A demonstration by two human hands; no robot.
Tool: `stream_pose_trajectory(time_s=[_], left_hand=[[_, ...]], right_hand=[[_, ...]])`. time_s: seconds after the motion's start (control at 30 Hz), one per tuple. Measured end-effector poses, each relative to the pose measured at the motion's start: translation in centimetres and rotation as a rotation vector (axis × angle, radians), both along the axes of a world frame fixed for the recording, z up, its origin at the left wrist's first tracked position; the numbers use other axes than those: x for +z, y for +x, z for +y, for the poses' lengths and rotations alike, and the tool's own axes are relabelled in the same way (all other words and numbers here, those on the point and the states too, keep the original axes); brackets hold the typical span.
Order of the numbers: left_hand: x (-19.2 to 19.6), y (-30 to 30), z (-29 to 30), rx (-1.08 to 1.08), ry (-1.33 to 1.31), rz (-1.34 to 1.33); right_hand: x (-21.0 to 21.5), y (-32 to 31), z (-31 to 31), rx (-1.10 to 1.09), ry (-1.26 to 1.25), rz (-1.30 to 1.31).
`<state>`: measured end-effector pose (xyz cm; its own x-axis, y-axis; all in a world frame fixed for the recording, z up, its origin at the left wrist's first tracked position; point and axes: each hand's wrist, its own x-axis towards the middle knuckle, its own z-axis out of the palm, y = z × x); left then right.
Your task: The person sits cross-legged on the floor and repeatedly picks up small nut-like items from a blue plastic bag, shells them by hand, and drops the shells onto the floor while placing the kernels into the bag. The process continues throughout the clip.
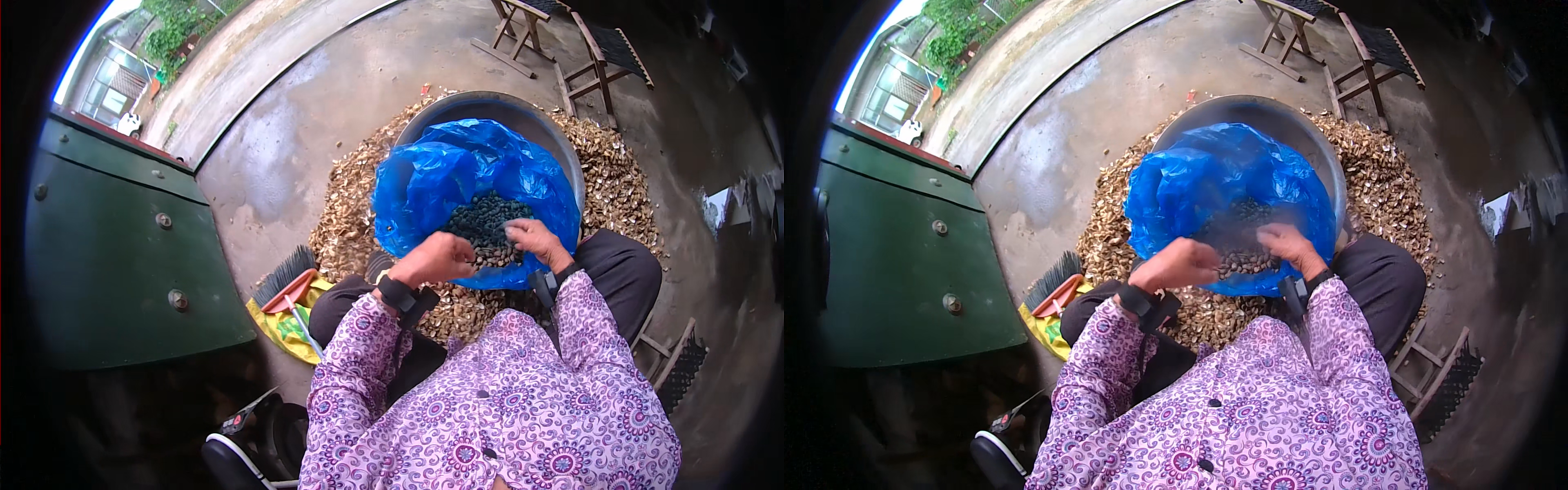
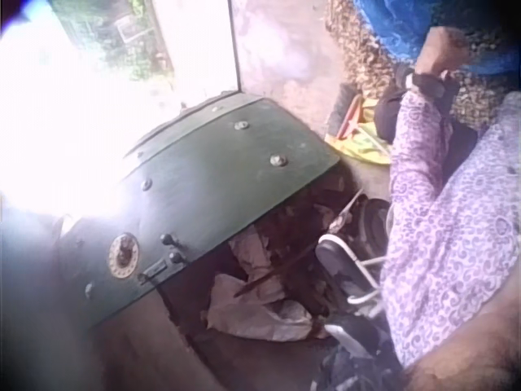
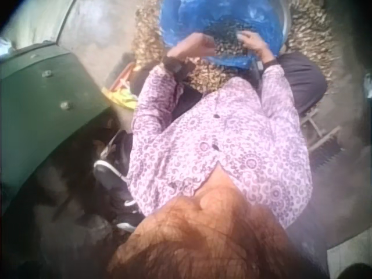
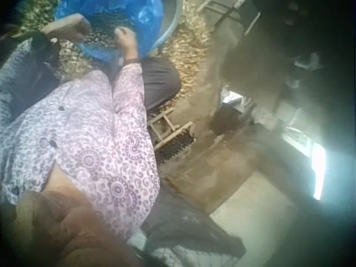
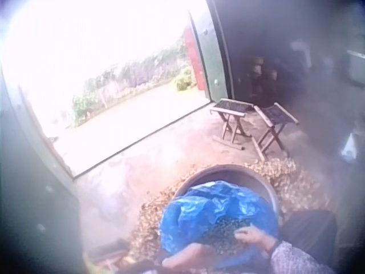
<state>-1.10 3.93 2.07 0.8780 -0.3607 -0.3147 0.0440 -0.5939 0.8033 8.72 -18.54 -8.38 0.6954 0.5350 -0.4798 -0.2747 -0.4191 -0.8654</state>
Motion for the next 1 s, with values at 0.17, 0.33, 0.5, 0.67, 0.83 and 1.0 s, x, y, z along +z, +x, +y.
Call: stream_pose_trajectory(time_s=[0.17, 0.33, 0.5, 0.67, 0.83, 1.0], left_hand=[[2.1, 1.4, 0.3, 0.227, -0.198, -0.063], [3.0, 1.6, 0.9, 0.304, -0.197, -0.054], [3.4, 0.9, 0.9, 0.334, -0.229, -0.048], [3.1, 0.2, 0.8, 0.468, -0.273, -0.027], [3.3, -0.4, 1.4, 0.513, -0.340, -0.054], [3.1, 0.8, 1.8, 0.451, -0.295, -0.089]], right_hand=[[-5.0, 1.4, -0.2, -0.114, -0.112, -0.074], [-6.5, 1.5, -0.2, 0.089, -0.466, -0.443], [-5.7, 2.8, 3.1, 0.177, -0.467, -0.544], [-10.5, 4.5, 6.2, 0.086, -0.479, -0.797], [-8.8, 4.0, 9.3, 0.215, -0.511, -0.942], [-5.4, 5.0, 9.3, 0.276, -0.526, -0.918]])
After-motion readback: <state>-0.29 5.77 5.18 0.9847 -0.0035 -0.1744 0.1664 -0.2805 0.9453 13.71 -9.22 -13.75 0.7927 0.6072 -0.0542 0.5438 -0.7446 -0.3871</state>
